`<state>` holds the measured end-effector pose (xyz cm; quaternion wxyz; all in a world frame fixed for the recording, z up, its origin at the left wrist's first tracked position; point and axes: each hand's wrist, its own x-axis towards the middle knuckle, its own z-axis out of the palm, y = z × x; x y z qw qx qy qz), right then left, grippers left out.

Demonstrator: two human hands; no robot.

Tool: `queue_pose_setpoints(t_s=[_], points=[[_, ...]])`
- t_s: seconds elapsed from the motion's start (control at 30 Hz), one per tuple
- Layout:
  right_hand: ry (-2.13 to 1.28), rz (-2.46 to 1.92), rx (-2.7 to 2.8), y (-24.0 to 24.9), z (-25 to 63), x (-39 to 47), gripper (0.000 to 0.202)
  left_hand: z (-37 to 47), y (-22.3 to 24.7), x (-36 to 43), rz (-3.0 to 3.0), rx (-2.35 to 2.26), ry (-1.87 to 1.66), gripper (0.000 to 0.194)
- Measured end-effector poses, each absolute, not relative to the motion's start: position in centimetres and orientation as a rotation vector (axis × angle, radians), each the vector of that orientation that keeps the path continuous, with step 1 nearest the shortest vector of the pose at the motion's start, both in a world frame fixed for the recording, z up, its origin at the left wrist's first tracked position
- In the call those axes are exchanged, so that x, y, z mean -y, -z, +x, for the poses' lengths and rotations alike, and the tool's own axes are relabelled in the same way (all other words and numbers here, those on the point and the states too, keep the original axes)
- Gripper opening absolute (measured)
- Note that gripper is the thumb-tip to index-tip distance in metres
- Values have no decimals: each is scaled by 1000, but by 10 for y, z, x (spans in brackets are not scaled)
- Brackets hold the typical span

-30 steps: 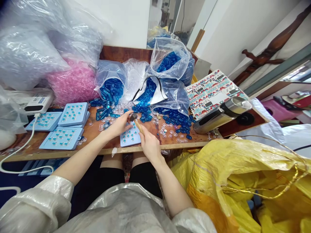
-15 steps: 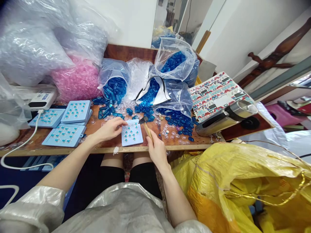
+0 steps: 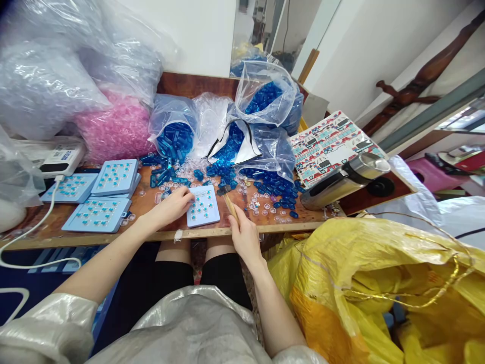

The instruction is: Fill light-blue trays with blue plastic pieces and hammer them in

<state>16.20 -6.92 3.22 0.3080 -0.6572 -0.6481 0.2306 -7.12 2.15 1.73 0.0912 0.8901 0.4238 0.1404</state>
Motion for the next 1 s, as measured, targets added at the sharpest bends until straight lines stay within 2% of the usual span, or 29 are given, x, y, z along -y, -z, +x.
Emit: queue_pose_setpoints(t_s=[0.17,0.3,0.67,0.83,1.0], points=[[-614,-1717,1699,-32,161,69,42,-57,-27,-34,2510,-1222,-581,14],[-624,-1694,1689,-32,160,69,42,-34,-25,-57,2492,-1133,-583,12],[-527,-1674,1784,-37,155,58,41,-30,-1,-65,2567,-1160,-622,21],[-454,-1911,1913,-38,143,40,41,-31,3,-66,2575,-1194,-626,20],[-387,-1920,1877,-38,141,40,42,-30,9,-64,2587,-1200,-713,21]])
